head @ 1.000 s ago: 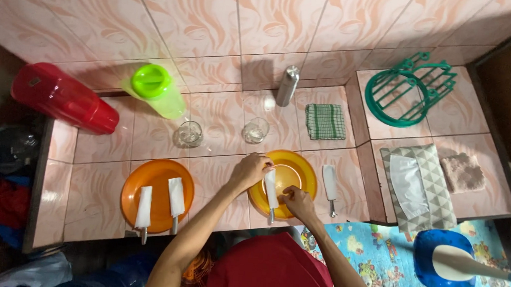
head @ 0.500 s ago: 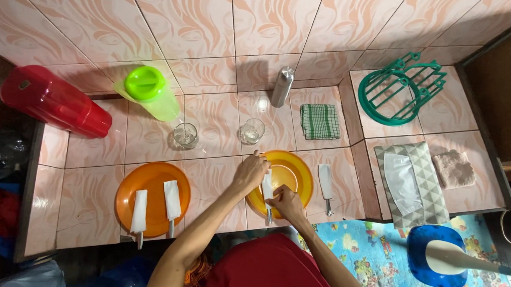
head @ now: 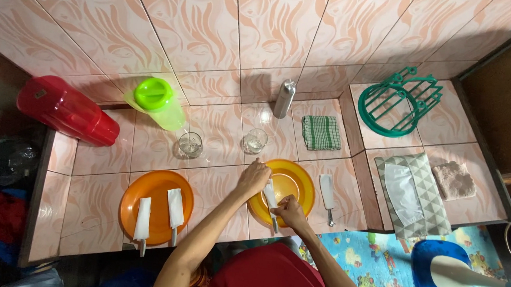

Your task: Arranging plates, cutlery, glasses, and napkins on a dining table.

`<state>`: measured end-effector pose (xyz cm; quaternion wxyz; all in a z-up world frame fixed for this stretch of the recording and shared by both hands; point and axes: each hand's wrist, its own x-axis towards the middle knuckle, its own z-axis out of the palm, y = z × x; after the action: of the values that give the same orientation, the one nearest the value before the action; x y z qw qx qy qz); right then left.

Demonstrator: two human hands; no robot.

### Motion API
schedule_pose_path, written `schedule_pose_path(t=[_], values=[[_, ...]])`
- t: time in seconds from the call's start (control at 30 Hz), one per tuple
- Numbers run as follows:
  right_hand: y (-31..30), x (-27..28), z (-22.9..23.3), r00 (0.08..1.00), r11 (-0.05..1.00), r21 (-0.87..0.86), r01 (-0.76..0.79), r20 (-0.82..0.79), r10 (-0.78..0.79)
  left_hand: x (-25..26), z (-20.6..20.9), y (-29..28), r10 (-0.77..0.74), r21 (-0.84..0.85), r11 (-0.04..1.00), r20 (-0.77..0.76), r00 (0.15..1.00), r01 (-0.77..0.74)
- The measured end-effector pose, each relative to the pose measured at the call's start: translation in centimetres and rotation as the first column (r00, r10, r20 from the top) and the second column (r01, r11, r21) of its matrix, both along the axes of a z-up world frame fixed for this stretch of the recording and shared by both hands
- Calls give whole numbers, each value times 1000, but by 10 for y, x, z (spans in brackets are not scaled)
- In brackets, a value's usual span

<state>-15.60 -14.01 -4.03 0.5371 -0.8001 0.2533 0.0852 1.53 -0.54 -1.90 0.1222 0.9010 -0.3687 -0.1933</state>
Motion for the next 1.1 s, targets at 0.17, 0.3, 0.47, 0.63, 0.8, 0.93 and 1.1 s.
schedule_pose_path(t=[0.17, 0.3, 0.47, 0.63, 0.8, 0.93, 1.1], values=[[2, -4, 40, 997, 995, 93, 23, -79, -16, 1, 39, 4, 6, -170, 985, 25, 1000, -2], [-6, -12, 20, 998, 983, 179, 39, 49, -48, 6, 45, 9, 145, -209, 950, -365, 919, -233], [-6, -6, 47, 999, 954, 297, 42, 18, -49, 22, -1, 16, 72, -321, 904, -537, 840, -283], [2, 3, 54, 999, 956, 293, 21, 19, -28, 22, -4, 31, 14, -411, 745, -778, 628, -525], [13, 10, 25, 983, 942, 334, -36, 183, -27, 11, 11, 51, -35, -315, 560, -933, 358, -766], [30, 14, 39, 990, 955, 296, -33, 144, -10, 2, 26, 66, -39, -335, 509, -929, 367, -793], [42, 17, 22, 982, 909, 410, -73, 188, -5, -7, 31, 84, 61, -262, 468, -943, 327, -844]])
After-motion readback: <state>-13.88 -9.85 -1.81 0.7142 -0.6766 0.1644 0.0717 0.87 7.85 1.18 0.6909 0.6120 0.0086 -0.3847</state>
